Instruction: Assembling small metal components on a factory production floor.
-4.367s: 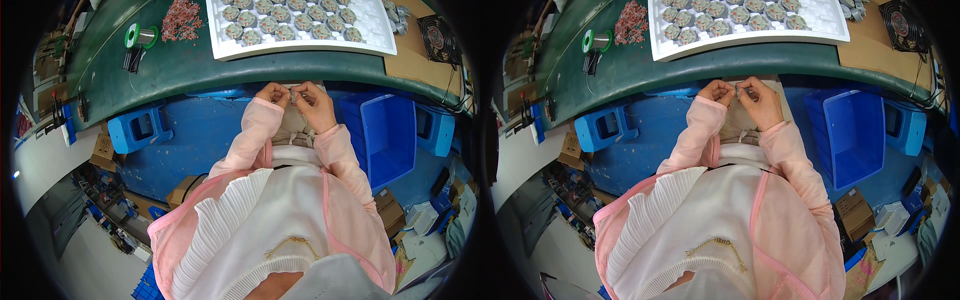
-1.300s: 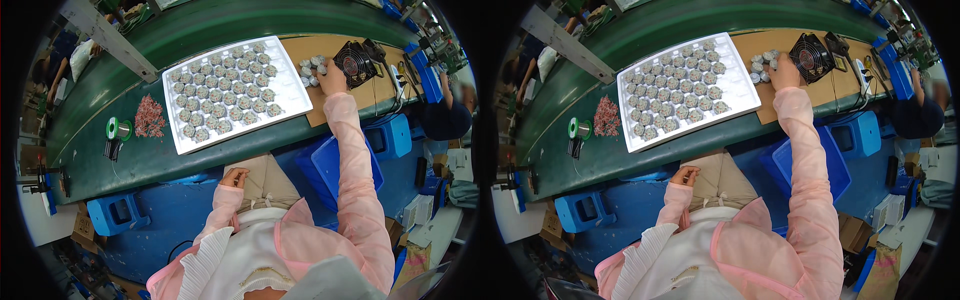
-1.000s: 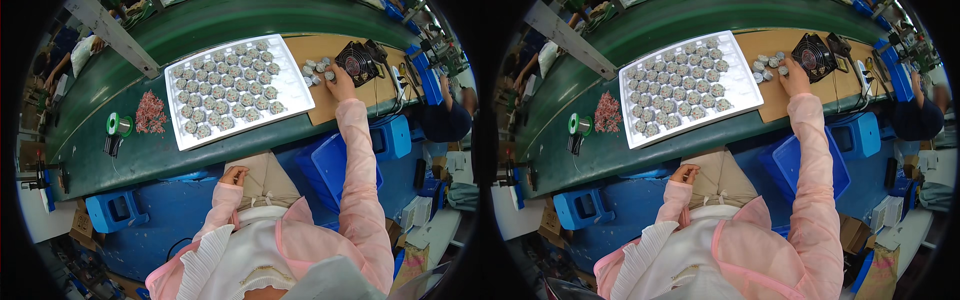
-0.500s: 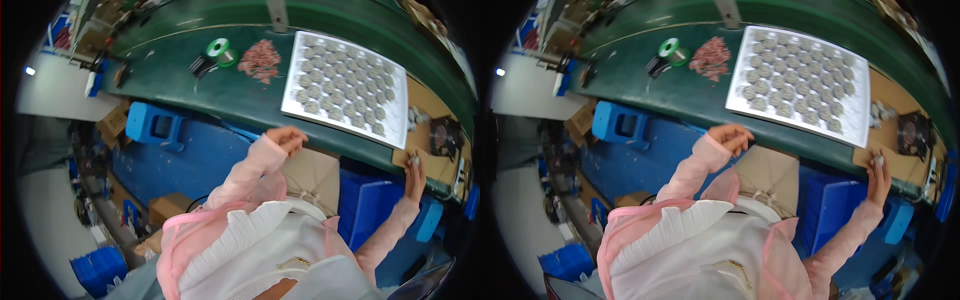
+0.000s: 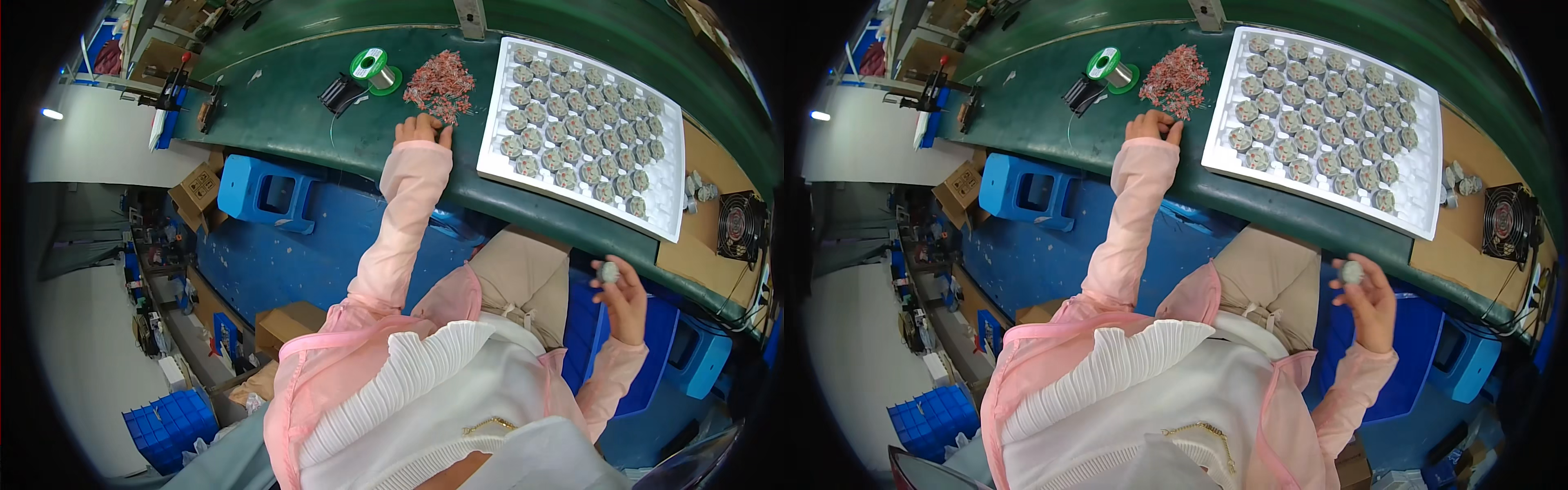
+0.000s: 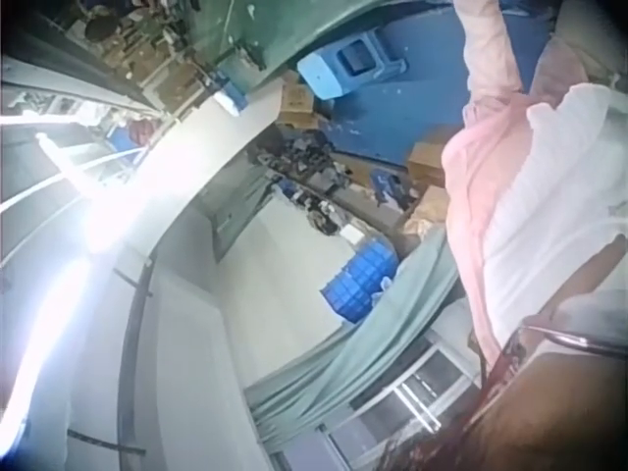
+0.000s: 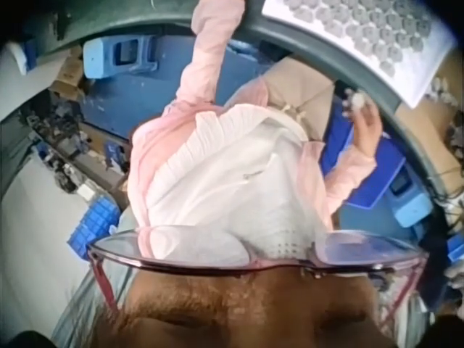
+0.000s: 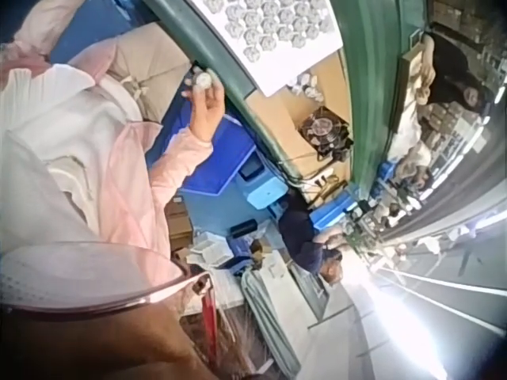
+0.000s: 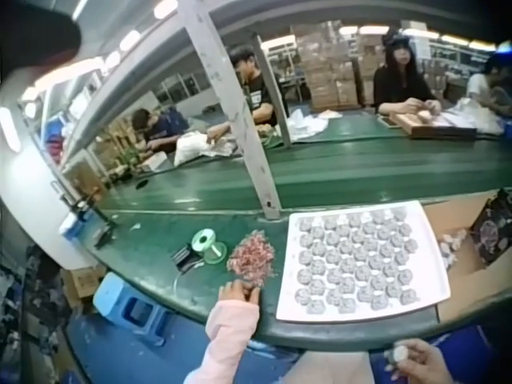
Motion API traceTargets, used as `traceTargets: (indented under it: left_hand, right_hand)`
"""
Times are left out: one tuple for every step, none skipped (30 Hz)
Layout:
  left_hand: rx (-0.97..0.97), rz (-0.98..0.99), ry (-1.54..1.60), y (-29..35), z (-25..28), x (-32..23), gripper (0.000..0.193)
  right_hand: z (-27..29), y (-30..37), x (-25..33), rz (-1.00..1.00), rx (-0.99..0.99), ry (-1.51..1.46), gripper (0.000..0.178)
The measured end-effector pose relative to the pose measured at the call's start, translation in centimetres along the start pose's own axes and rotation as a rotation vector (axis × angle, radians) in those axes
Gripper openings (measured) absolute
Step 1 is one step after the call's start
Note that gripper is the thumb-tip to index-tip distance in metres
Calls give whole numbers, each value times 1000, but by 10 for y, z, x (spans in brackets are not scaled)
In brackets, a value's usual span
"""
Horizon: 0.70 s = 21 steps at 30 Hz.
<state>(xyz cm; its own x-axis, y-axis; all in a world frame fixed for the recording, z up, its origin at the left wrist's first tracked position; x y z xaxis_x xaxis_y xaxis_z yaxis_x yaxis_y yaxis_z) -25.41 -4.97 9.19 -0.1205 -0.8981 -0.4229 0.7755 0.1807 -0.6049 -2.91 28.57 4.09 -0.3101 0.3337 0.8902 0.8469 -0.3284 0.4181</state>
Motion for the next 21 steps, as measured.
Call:
traceTargets:
  left_hand:
    - [-8,-28,-32,1,-2,-1,6]
    - [-15,-57,-60,1,-4,-3,6]
    - [-23,-85,-91,2,-4,-5,7]
    - [-31,-113,-123,3,-2,-6,8]
    - [-28,-114,-124,4,-1,-5,8]
    - [-37,-82,-90,5,3,0,7]
    - [-39,-55,-48,5,5,3,6]
    - [-39,-25,-6,6,7,8,6]
    - [-38,5,35,9,8,11,7]
    - [-23,2,36,11,12,9,7]
    - [88,131,191,18,11,11,8]
    - [205,263,342,27,12,9,9]
    - [333,401,492,43,12,1,11]
    - [464,545,638,60,12,-9,13]
    - [612,561,661,77,17,-25,16]
    - [762,576,685,96,18,-38,18]
    - [793,591,680,113,21,-42,18]
    - [849,457,716,126,21,-59,18]
    - [902,320,754,138,21,-76,17]
    - [928,330,757,150,18,-77,17]
    - [908,309,745,156,14,-78,18]
  right_hand:
    - [-11,0,-8,-33,34,20,46]
    - [-18,0,-11,-35,32,21,46]
    - [-30,2,-19,-64,95,27,45]
    - [-41,4,-26,-94,158,32,44]
    - [-49,4,-33,-105,191,9,43]
    - [-58,4,-40,-117,224,-14,43]
    - [-63,3,-46,-121,212,-17,43]
    - [-70,3,-51,-132,216,-32,43]
    - [-76,4,-55,-145,220,-47,43]
    - [-82,4,-56,-139,214,-42,41]
    - [-88,4,-57,-134,207,-36,39]
    - [-90,1,-59,-149,190,-42,39]
    - [-89,-1,-61,-132,171,7,36]
    - [-87,-5,-64,-118,150,57,34]
    - [-85,-9,-67,-116,112,88,29]
    - [-82,-13,-71,-116,72,119,25]
    - [-82,-14,-78,-143,51,122,25]
    - [-87,-19,-72,-10,49,121,22]
    - [-90,-19,-64,124,46,123,18]
    - [-91,-18,-67,105,27,127,18]
    - [-92,-16,-63,145,1,183,16]
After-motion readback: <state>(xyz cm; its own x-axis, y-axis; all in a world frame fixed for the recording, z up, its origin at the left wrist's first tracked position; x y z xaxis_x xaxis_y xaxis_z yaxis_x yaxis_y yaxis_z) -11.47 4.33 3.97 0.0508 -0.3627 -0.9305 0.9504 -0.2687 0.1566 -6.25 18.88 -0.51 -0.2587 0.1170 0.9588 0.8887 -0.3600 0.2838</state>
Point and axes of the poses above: each hand's wrist, its own y-axis away from the middle knuckle, its own z-axis out of the back of the hand, x = y × z, the point moved 9 cm from there along -y, towards the middle knuckle, and after that the axes turned 15 degrees about -x, right-handed, at the moved point
